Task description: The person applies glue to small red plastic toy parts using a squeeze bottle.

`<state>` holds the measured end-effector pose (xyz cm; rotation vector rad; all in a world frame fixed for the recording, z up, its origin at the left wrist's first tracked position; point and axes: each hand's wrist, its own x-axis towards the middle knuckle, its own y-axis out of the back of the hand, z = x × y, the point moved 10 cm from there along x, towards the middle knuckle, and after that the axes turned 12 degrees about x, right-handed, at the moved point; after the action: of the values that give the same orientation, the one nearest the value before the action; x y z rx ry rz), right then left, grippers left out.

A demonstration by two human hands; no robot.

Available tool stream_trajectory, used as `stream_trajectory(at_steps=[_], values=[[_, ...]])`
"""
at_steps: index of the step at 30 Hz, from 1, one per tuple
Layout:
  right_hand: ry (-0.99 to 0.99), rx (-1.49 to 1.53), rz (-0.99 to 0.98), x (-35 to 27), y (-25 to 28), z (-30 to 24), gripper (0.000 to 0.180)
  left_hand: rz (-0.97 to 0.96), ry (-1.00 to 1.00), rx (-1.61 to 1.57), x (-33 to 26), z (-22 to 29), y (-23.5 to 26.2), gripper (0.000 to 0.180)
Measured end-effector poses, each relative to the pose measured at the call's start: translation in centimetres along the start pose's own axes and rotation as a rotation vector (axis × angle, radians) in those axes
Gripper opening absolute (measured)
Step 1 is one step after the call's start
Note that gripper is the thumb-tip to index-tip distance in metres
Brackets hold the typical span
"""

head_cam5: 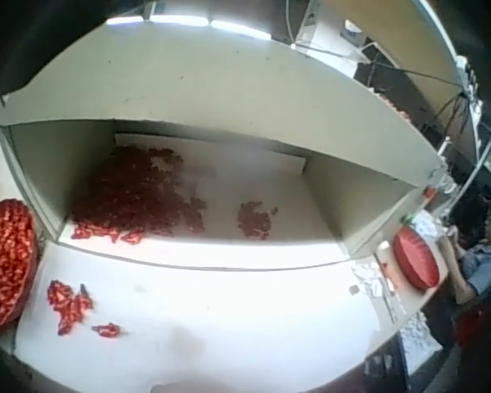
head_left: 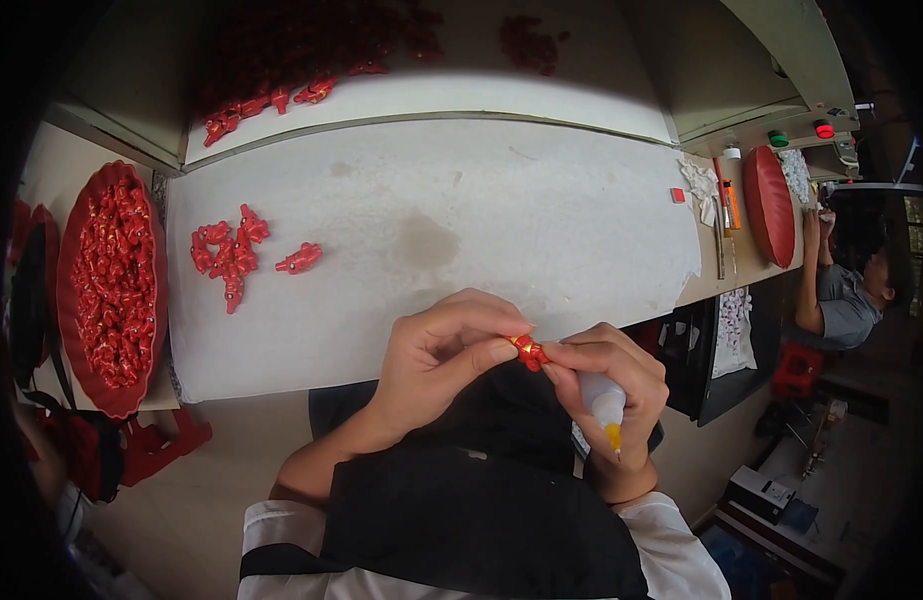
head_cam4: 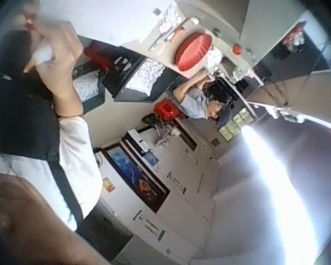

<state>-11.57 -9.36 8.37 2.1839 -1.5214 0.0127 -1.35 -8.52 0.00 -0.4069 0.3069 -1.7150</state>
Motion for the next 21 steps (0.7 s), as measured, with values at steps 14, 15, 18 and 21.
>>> stream_trajectory(at_steps=[14, 15, 18, 21], values=[[0.031, -0.015, -0.004, -0.01, -0.09, -0.45, 0.021, -0.007, -0.023, 0.011, -0.06, 0.07, -0.05, 0.016], [0.030, -0.012, -0.003, 0.01, -0.09, -0.47, 0.020, -0.005, -0.027, 0.010, -0.06, 0.04, -0.02, 0.016], [0.026, -0.017, 0.000, -0.01, -0.08, -0.49, 0.020, -0.003, -0.029, 0.008, -0.08, 0.07, -0.02, 0.016], [0.014, -0.015, -0.007, -0.10, -0.10, -0.39, 0.020, -0.004, -0.026, 0.016, -0.13, 0.06, -0.01, 0.016]])
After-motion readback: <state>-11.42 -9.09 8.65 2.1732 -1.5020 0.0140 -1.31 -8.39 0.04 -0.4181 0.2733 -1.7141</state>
